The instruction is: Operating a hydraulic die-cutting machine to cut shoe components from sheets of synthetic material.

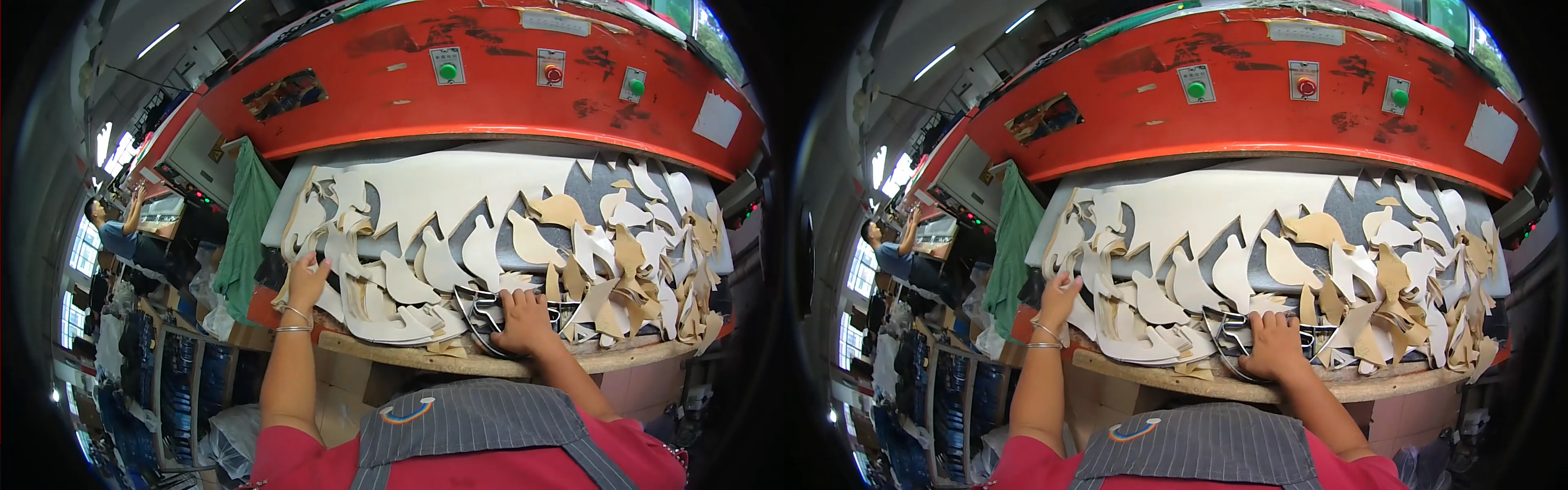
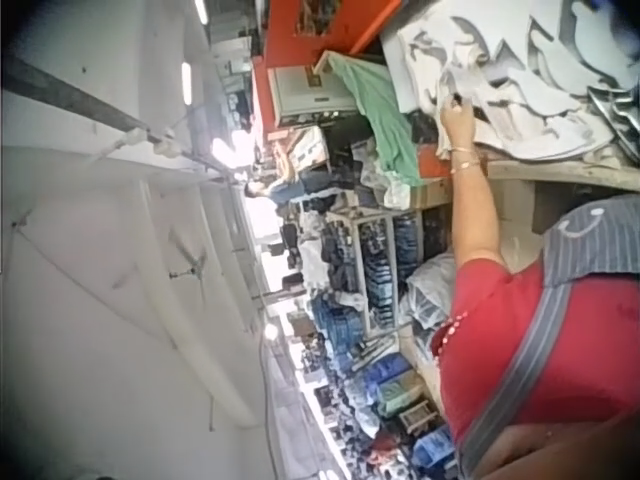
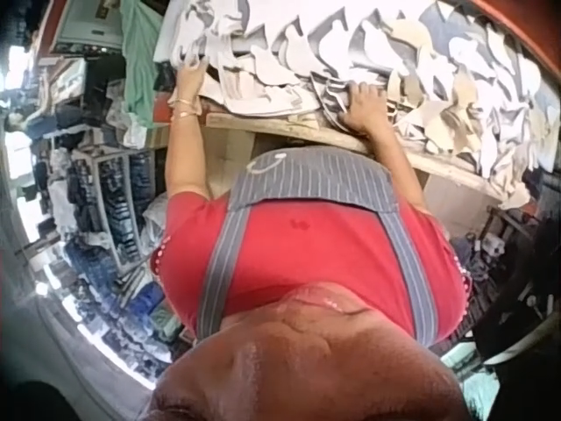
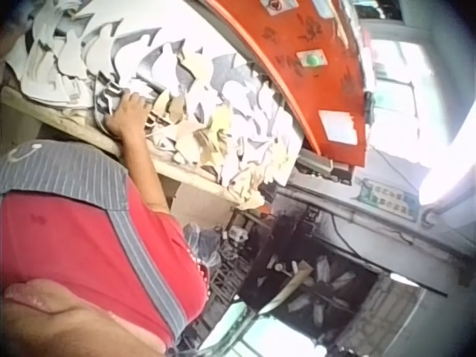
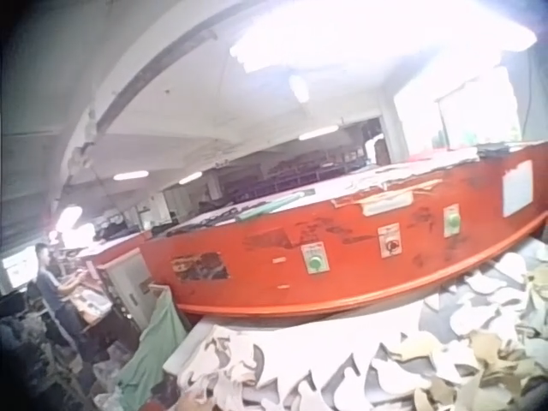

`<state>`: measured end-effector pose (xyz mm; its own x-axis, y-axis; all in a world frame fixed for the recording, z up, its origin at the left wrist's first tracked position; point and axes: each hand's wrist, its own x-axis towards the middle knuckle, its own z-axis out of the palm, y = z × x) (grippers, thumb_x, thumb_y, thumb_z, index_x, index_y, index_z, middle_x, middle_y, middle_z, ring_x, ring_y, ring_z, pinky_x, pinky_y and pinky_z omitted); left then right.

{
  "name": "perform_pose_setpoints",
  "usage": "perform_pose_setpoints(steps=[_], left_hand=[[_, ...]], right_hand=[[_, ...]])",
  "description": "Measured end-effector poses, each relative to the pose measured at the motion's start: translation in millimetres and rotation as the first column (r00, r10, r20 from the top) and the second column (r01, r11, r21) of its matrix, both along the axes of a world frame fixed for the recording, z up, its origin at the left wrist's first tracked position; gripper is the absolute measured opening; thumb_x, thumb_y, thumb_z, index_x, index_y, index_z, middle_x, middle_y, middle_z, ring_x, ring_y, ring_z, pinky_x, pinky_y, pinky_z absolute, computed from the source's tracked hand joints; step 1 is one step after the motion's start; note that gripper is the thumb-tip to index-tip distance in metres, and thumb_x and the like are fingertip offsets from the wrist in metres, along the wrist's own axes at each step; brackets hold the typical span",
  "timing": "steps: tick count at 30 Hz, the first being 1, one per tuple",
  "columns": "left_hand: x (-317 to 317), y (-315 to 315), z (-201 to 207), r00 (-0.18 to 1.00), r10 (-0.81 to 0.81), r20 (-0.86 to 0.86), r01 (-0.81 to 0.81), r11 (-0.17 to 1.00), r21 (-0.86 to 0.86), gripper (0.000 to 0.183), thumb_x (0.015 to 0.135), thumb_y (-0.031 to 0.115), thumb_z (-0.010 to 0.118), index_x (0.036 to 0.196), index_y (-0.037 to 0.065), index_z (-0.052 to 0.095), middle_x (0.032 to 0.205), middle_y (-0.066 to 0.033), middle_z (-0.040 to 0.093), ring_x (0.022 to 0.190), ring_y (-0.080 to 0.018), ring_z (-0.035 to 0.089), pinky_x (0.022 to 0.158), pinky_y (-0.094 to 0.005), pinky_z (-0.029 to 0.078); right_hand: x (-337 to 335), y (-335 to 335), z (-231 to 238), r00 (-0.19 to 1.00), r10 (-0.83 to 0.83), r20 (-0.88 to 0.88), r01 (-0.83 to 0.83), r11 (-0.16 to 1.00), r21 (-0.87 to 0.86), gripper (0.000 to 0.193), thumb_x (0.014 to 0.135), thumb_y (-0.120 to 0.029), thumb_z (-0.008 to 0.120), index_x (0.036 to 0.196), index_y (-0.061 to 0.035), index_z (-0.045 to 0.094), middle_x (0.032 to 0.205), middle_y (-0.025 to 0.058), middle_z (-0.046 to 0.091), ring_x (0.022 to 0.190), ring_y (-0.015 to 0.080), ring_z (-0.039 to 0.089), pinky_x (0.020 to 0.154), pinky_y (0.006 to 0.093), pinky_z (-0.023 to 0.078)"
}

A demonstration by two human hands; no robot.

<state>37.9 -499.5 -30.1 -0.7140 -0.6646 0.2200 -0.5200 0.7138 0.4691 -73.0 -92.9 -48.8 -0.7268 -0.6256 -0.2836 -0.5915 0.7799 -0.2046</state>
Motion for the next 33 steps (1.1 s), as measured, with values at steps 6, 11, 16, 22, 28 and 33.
perform_pose_setpoints(steps=[6, 11, 16, 22, 28, 33], left_hand=[[-57, -7, 21, 0.953, -0.158, -0.259, 0.234, 0.926, 0.296, 0.030, 0.086, 0.022, 0.065, 0.104, -0.002, 0.066, 0.092, -0.0076, 0.067, 0.080, -0.0123, 0.061, 0.076, -0.0255, 0.048], [-134, -1, 1, 0.914, -0.387, -0.121, 0.400, 0.910, 0.111, 0.026, 0.084, 0.020, 0.061, 0.101, 0.002, 0.067, 0.095, -0.0168, 0.066, 0.087, -0.0271, 0.064, 0.079, -0.0334, 0.050], [-167, 0, -43, 0.921, -0.342, 0.188, 0.359, 0.931, -0.065, 0.030, 0.086, 0.025, 0.058, 0.108, 0.006, 0.065, 0.103, -0.0149, 0.062, 0.098, -0.0302, 0.059, 0.085, -0.0423, 0.046], [-142, 1, -56, 0.914, -0.397, 0.084, 0.405, 0.906, -0.121, 0.035, 0.086, 0.027, 0.058, 0.115, 0.009, 0.063, 0.105, -0.0071, 0.059, 0.104, -0.0264, 0.053, 0.090, -0.0419, 0.040], [-143, 7, -59, 0.909, -0.412, -0.066, 0.391, 0.897, -0.206, 0.034, 0.087, 0.028, 0.056, 0.114, 0.009, 0.065, 0.107, -0.0052, 0.059, 0.107, -0.0241, 0.050, 0.095, -0.0407, 0.034], [-134, -1, -56, 0.896, -0.436, -0.089, 0.409, 0.885, -0.221, 0.034, 0.087, 0.029, 0.055, 0.113, 0.009, 0.065, 0.107, -0.0064, 0.060, 0.109, -0.0242, 0.049, 0.099, -0.0418, 0.031]], right_hand=[[1, 2, 0, 1.000, 0.002, -0.008, -0.002, 1.000, -0.029, 0.080, 0.066, -0.047, 0.068, 0.129, -0.0066, 0.042, 0.112, 0.0128, 0.052, 0.111, 0.0273, 0.046, 0.095, 0.0439, 0.032], [-3, 4, 3, 0.999, 0.037, 0.014, -0.037, 0.999, 0.002, 0.086, 0.063, -0.047, 0.072, 0.131, -0.0041, 0.040, 0.112, 0.0153, 0.052, 0.111, 0.0307, 0.046, 0.096, 0.0424, 0.032], [-27, 9, 38, 0.970, 0.100, 0.222, -0.118, 0.991, 0.069, 0.086, 0.059, -0.044, 0.076, 0.127, -0.0012, 0.045, 0.115, 0.0200, 0.054, 0.110, 0.0341, 0.051, 0.095, 0.0410, 0.041], [-71, -53, 129, 0.960, -0.025, 0.280, 0.059, 0.992, -0.115, 0.078, 0.056, -0.038, 0.076, 0.118, 0.0024, 0.051, 0.094, 0.0182, 0.061, 0.089, 0.0329, 0.061, 0.078, 0.0380, 0.048], [-146, -179, 96, 0.989, 0.046, 0.141, -0.033, 0.995, -0.092, 0.072, 0.064, -0.050, 0.071, 0.109, 0.0019, 0.050, 0.106, 0.0213, 0.060, 0.100, 0.0354, 0.059, 0.084, 0.0410, 0.047], [-174, -263, 79, 0.998, 0.000, 0.064, -0.002, 0.999, 0.038, 0.080, 0.063, -0.050, 0.068, 0.119, 0.0024, 0.050, 0.112, 0.0227, 0.061, 0.105, 0.0334, 0.060, 0.087, 0.0394, 0.048]])
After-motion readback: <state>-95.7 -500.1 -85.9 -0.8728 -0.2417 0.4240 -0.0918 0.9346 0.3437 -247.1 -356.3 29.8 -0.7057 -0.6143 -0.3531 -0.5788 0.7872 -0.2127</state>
